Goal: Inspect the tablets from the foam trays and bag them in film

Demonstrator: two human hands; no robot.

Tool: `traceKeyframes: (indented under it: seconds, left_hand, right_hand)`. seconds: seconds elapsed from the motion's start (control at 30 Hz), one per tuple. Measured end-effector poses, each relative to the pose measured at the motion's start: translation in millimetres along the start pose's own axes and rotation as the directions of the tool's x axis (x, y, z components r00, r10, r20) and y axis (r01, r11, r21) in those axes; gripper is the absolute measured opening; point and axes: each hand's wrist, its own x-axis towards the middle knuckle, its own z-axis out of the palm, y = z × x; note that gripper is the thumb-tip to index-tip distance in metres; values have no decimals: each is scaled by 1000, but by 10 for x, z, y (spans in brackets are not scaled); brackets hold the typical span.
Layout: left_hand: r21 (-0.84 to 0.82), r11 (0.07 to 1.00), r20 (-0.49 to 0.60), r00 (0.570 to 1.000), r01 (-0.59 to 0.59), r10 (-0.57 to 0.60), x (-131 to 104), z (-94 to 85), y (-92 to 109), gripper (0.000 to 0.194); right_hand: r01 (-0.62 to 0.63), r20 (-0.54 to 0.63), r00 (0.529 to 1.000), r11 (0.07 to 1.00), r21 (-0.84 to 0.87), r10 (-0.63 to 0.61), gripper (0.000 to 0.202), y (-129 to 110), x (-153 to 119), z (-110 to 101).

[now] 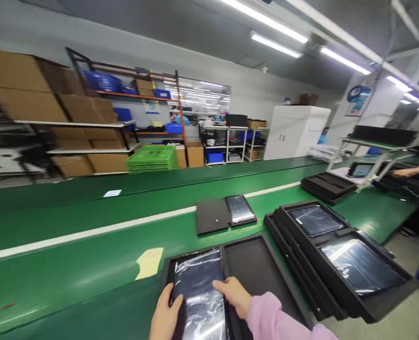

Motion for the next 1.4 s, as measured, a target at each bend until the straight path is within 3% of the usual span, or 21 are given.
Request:
traceKeyframes:
  seconds: [0.1,0.2,0.27,0.37,0.43,0.5,0.6,0.7,0.87,1.27,1.33,1.4]
  left_hand:
    - [-140,989,-2,999,40,-40,-18,39,101,58]
    - [-254,966,-82,995,37,-60,-63,-121,265,67]
    - [-317,947,-141,990,-50,5,-148,-288,347,67]
    - [-395,892,-164,972,-219,166,-377,-462,394,49]
    - [-404,844,-151,936,-353,319,-559,-494,423,38]
    - [-419,765,-135,867,-489,480,-708,-493,488,35]
    - [-477,660,-134,790,-581,598,-820,-505,612,42]
    - [-502,616,-128,757,-607,641,-841,-537,667,33]
    - [-528,547,-153,706,-649,691,-873,-530,626,29]
    - [-569,554,-139,735,-608,663,-893,-494,558,41]
    - [-633,581,-99,798,-512,595,-838,-455,473,57]
    - [-664,676,-44,918,-321,394,-737,-399,373,69]
  right_hand:
    - [77,114,989,988,133,-92,23,-125,-127,84]
    - [162,143,970,962,218,-196,32,-188,-340,115]
    - [261,167,939,939,226,-301,33,-201,-472,69]
    - [418,182,875,890,180,-448,30,-257,-588,-71]
    - [514,146,833,844,152,-534,29,-342,-614,-168]
    - [602,133,775,786,142,-618,43,-445,-628,-238]
    - [678,202,688,716,165,-697,53,-552,-660,-274]
    - [669,248,660,705,238,-710,33,-551,-695,-260]
    - [640,247,662,705,305,-708,32,-444,-705,-261]
    - [623,321,648,723,298,-690,31,-435,-642,-332]
    - [569,408,689,796,207,-599,31,-327,-521,-361]
    - [504,446,764,863,37,-465,33,-201,-394,-364]
